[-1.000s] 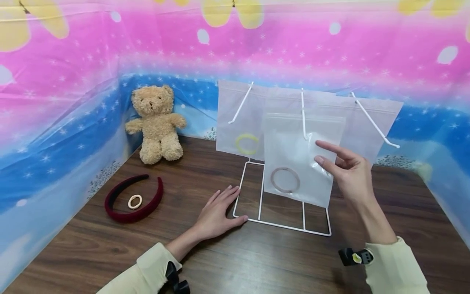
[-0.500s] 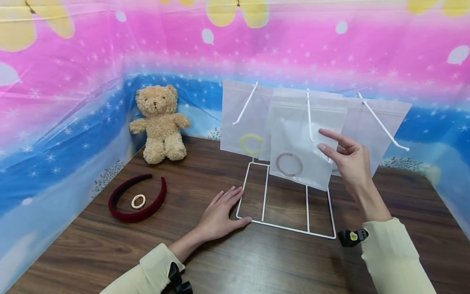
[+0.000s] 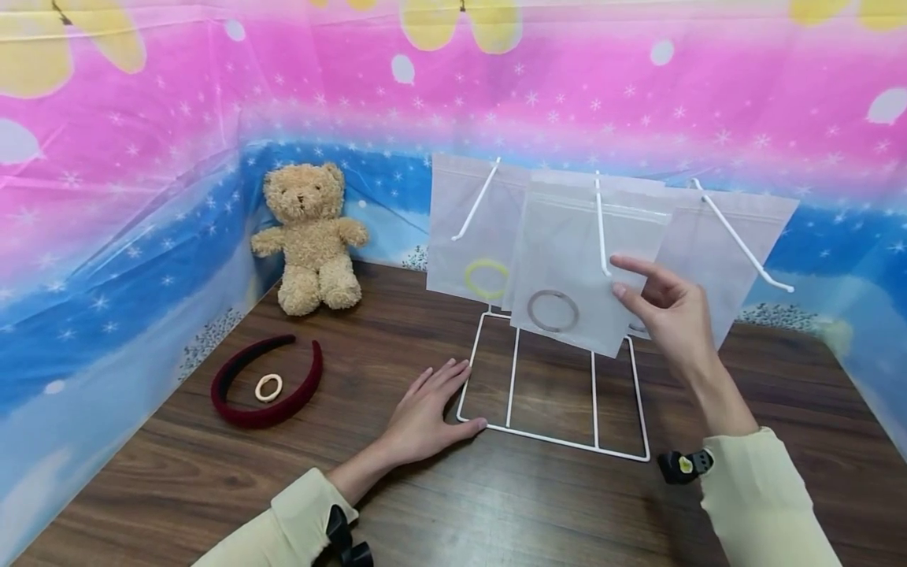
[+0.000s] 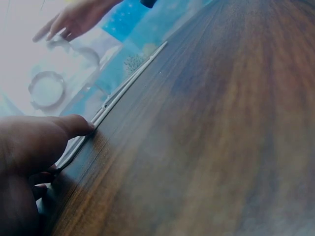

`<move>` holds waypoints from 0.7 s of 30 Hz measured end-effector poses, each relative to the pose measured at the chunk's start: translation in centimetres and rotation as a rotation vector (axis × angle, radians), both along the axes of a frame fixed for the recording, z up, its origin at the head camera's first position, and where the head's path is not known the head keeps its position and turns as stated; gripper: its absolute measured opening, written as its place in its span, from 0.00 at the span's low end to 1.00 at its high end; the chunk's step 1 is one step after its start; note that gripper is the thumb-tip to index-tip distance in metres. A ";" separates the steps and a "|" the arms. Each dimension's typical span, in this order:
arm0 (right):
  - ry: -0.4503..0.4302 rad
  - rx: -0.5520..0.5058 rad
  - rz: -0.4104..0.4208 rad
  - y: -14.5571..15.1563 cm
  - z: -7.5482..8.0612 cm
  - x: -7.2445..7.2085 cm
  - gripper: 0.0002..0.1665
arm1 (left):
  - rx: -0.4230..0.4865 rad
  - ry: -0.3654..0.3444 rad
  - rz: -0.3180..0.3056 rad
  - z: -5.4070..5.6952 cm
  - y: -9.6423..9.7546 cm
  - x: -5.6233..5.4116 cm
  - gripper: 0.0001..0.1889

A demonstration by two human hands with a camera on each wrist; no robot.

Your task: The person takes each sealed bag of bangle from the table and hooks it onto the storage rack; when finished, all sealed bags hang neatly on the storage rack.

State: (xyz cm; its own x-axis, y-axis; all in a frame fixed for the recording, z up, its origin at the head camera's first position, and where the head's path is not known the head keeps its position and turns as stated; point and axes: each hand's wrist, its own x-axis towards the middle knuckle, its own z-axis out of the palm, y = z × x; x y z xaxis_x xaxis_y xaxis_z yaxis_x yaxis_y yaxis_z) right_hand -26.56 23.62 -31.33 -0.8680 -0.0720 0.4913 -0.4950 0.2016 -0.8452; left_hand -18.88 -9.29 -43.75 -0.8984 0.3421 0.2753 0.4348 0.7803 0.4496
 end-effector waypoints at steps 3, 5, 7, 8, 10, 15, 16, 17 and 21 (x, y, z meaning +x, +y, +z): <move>0.084 0.226 -0.058 0.4 -0.3 0.8 0.23 | 0.006 0.001 -0.015 0.0 0.3 0.0 0.43; 0.145 0.368 -0.100 1.0 -0.8 1.2 0.21 | 0.005 -0.001 -0.023 0.0 0.4 -0.1 0.43; 0.184 0.468 -0.111 1.7 -1.5 1.6 0.20 | 0.007 -0.005 -0.030 -0.1 0.5 -0.1 0.44; 0.191 0.508 -0.118 2.1 -1.8 1.9 0.20 | 0.007 -0.005 -0.033 -0.2 0.6 -0.1 0.44; 0.197 0.586 -0.142 2.7 -2.4 2.7 0.19 | 0.006 -0.008 -0.035 -0.2 0.6 -0.2 0.44; 0.112 0.731 -0.205 4.0 -3.7 5.4 0.20 | 0.010 -0.009 -0.025 -0.3 0.3 -0.4 0.43; 0.095 0.756 -0.218 4.2 -3.9 6.0 0.21 | 0.012 -0.010 -0.021 -0.3 0.2 -0.4 0.43; 0.071 0.777 -0.222 4.5 -4.1 6.5 0.22 | 0.015 -0.011 -0.019 -0.3 0.1 -0.5 0.43; -0.027 0.846 -0.230 5.1 -5.0 8.7 0.24 | 0.027 -0.015 -0.010 -0.4 -0.5 -0.5 0.43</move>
